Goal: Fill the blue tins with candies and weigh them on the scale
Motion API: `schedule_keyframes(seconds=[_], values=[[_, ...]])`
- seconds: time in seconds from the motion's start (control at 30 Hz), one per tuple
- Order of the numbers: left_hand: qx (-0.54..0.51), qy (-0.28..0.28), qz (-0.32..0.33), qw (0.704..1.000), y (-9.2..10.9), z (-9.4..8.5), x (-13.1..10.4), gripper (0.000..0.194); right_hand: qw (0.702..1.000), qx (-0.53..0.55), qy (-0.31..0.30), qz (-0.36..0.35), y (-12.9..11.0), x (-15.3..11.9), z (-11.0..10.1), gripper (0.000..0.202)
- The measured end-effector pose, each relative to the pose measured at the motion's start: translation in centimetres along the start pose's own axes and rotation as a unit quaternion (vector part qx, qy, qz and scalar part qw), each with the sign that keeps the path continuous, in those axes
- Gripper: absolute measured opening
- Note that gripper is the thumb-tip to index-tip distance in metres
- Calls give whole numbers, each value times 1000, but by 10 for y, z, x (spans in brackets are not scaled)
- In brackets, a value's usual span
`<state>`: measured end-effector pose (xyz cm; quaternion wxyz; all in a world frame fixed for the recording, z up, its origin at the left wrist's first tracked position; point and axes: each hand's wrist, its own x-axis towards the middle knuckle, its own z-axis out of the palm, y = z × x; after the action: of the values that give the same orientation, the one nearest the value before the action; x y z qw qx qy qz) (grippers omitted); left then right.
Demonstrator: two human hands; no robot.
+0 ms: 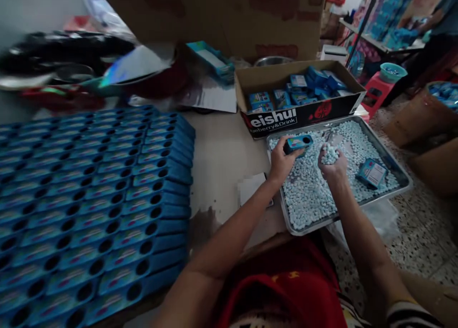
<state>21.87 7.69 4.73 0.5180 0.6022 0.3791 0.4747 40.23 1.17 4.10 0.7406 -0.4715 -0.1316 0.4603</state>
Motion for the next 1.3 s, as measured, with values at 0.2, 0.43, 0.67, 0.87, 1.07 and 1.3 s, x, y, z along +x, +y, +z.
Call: schedule_keyframes(seconds=[0.2,0.43,0.67,0.87,1.07,1.3], values=[[140,-56,51,987,-11,-7,-4,46,964,260,16,52,-17,-11,49,19],[122,-59,31,990,-11,-12,0,46,976,207,-70,16,-26,-2,64,29],[97,-70,20,993,-7,-10,5,46,982,168,-89,-21,-30,-1,68,34],[55,-72,12,996,-7,-8,10,48,989,94,-89,-75,-36,-10,73,46],[54,-75,20,996,-3,-9,8,45,989,55,-95,-103,-35,-13,76,51],[88,-67,25,994,2,-6,5,43,981,2,-103,-162,-28,-14,77,56]])
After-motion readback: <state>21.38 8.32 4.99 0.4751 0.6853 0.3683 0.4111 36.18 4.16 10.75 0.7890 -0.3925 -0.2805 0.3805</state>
